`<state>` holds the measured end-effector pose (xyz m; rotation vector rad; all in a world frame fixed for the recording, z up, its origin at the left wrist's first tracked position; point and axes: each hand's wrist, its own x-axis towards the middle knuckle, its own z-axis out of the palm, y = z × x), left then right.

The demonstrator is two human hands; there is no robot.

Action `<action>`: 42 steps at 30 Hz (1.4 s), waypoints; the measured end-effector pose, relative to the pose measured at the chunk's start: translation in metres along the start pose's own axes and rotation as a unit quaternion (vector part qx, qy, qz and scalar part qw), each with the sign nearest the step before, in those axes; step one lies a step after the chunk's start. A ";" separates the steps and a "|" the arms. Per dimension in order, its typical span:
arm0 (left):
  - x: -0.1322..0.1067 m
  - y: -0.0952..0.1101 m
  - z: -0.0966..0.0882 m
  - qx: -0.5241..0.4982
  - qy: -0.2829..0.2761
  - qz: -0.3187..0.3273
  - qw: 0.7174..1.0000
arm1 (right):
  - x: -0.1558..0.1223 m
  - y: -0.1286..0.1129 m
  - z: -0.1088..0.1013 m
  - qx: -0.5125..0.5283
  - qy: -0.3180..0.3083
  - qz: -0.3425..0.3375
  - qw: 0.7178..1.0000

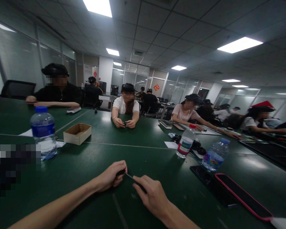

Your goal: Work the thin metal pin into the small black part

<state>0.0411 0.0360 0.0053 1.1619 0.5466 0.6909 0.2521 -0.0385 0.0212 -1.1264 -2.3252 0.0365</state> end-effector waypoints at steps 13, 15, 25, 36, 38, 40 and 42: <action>0.001 -0.001 -0.001 0.003 0.004 -0.001 1.000 | 0.000 -0.002 -0.002 0.008 0.006 -0.013 1.000; 0.001 -0.002 -0.002 0.002 0.002 -0.002 1.000 | 0.000 -0.002 -0.002 0.012 0.003 -0.012 1.000; 0.001 -0.003 -0.002 -0.002 -0.005 0.010 1.000 | 0.000 -0.001 -0.002 0.008 0.000 -0.007 1.000; 0.000 0.000 0.001 -0.002 0.007 0.004 1.000 | -0.001 0.003 0.003 0.002 0.005 -0.015 1.000; 0.000 0.000 0.002 0.000 0.008 0.008 1.000 | -0.001 0.003 0.003 0.001 0.009 -0.017 1.000; 0.000 -0.001 0.001 -0.001 0.004 0.009 1.000 | 0.000 0.004 0.003 0.003 0.008 -0.017 1.000; 0.000 -0.001 0.001 -0.004 0.001 0.008 1.000 | 0.000 0.004 0.003 0.007 0.004 -0.016 1.000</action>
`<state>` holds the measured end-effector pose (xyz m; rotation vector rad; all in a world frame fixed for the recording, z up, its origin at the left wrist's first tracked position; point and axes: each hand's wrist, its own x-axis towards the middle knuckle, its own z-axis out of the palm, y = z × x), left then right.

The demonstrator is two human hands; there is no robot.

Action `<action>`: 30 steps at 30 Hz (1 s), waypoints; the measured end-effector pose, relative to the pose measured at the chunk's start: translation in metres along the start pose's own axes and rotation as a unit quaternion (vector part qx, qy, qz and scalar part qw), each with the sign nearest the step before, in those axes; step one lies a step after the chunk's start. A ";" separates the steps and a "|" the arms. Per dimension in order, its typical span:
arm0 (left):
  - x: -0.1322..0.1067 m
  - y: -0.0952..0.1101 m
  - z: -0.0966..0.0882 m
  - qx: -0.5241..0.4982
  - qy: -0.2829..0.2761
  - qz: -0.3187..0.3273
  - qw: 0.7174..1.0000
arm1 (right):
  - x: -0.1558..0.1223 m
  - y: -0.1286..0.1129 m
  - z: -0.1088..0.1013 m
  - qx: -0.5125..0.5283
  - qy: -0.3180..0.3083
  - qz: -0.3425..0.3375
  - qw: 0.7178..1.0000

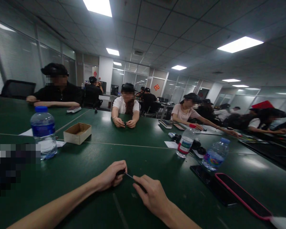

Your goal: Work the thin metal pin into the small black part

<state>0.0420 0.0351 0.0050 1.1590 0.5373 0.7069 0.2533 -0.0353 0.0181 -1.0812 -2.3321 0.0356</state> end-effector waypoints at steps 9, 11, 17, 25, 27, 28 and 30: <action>-0.001 0.000 -0.002 -0.001 -0.005 -0.003 1.000 | 0.000 -0.003 -0.003 0.004 -0.013 0.007 1.000; 0.000 -0.001 -0.002 -0.001 -0.001 -0.004 1.000 | -0.001 -0.002 -0.002 0.004 -0.008 0.004 1.000; 0.000 0.000 -0.001 -0.002 -0.003 -0.006 1.000 | -0.002 -0.002 -0.001 0.010 -0.005 0.002 1.000; 0.000 0.000 0.000 -0.003 0.004 -0.005 1.000 | -0.001 0.001 0.000 0.011 0.000 -0.006 1.000; 0.000 0.000 0.000 -0.002 0.006 -0.003 1.000 | -0.002 0.001 0.001 0.010 0.004 -0.008 1.000; 0.000 0.000 0.000 -0.002 0.005 -0.003 1.000 | -0.002 0.002 0.001 0.009 0.004 -0.009 1.000; -0.001 0.001 0.001 -0.003 0.004 -0.005 1.000 | -0.002 0.002 0.001 0.008 0.002 -0.007 1.000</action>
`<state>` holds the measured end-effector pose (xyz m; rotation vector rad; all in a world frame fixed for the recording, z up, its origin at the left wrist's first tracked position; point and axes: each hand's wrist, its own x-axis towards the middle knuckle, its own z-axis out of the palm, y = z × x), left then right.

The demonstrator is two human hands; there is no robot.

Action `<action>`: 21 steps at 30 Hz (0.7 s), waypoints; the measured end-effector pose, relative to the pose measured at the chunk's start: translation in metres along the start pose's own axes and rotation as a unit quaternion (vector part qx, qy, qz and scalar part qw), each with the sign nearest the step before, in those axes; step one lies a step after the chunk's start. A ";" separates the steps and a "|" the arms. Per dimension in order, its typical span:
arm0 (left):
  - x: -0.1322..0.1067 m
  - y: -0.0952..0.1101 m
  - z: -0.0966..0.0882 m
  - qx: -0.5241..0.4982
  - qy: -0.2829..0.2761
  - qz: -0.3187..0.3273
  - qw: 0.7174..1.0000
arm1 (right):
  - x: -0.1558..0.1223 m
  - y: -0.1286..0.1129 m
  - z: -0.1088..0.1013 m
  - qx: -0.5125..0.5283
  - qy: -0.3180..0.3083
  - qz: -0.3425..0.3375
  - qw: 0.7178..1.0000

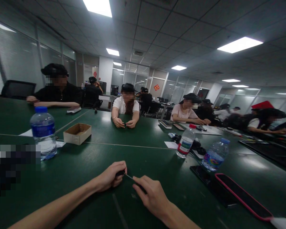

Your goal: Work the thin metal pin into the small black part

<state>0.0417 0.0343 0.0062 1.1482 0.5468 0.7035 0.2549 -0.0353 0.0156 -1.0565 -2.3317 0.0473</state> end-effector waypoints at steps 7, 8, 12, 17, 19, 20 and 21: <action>0.001 0.000 -0.001 0.002 -0.007 0.005 1.000 | 0.000 -0.002 -0.001 0.000 -0.001 0.003 1.000; 0.001 0.000 -0.002 0.001 -0.008 0.005 1.000 | 0.000 -0.002 -0.002 0.000 0.000 0.004 1.000; 0.002 -0.003 -0.006 0.000 -0.019 0.002 1.000 | 0.001 -0.004 -0.003 -0.004 -0.002 0.007 1.000; 0.001 -0.002 -0.004 0.000 -0.016 0.002 1.000 | 0.002 -0.005 -0.004 0.001 -0.005 0.007 1.000; 0.000 -0.001 -0.003 0.000 -0.010 0.001 1.000 | 0.002 -0.004 -0.004 0.000 0.001 0.004 1.000; 0.000 -0.002 -0.003 0.000 -0.008 0.003 1.000 | 0.002 -0.004 -0.003 0.000 0.003 0.003 1.000; 0.001 -0.002 -0.003 0.000 -0.008 0.004 1.000 | 0.001 -0.004 -0.003 -0.001 0.004 0.001 1.000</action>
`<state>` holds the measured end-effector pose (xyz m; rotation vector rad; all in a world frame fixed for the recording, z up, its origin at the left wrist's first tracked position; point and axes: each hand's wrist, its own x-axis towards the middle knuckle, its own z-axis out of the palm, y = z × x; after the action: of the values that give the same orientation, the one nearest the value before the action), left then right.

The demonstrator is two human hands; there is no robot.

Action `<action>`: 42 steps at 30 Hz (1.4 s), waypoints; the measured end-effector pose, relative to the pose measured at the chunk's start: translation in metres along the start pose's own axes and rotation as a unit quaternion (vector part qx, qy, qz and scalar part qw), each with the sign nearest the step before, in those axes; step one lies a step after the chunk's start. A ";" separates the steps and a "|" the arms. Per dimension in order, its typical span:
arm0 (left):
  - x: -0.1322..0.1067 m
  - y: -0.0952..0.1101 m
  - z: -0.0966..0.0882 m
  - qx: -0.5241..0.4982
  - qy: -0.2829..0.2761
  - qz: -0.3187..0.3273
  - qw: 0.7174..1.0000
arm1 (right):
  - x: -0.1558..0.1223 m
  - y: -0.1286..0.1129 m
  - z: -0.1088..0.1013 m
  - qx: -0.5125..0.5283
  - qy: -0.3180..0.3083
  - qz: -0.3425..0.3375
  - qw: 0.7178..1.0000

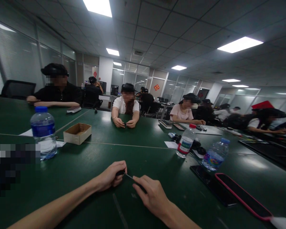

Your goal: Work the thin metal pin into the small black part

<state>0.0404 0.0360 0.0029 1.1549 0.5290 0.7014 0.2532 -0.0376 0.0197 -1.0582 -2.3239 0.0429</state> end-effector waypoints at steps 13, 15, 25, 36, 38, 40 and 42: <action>0.000 0.002 0.001 0.006 0.000 0.001 1.000 | 0.000 -0.002 -0.001 -0.008 0.002 -0.003 1.000; -0.001 0.003 0.002 0.008 0.000 -0.003 1.000 | 0.000 -0.002 -0.001 -0.005 -0.001 -0.002 1.000; -0.001 0.003 -0.001 0.011 -0.003 -0.010 1.000 | 0.001 -0.002 -0.002 -0.005 -0.006 0.000 1.000; 0.001 0.002 -0.001 0.010 0.008 -0.001 1.000 | 0.002 0.000 0.000 0.001 0.003 -0.006 1.000; 0.000 0.003 0.000 0.008 0.001 -0.005 1.000 | 0.002 0.000 0.000 0.002 0.002 -0.005 1.000; 0.000 0.003 0.000 0.002 -0.003 0.000 1.000 | 0.002 0.000 -0.001 0.002 -0.002 -0.006 1.000; 0.000 0.003 -0.001 -0.005 -0.003 0.006 1.000 | 0.002 0.001 0.000 0.003 -0.004 -0.008 1.000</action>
<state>0.0391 0.0367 0.0053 1.1519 0.5128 0.7095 0.2530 -0.0357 0.0201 -1.0386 -2.3369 0.0470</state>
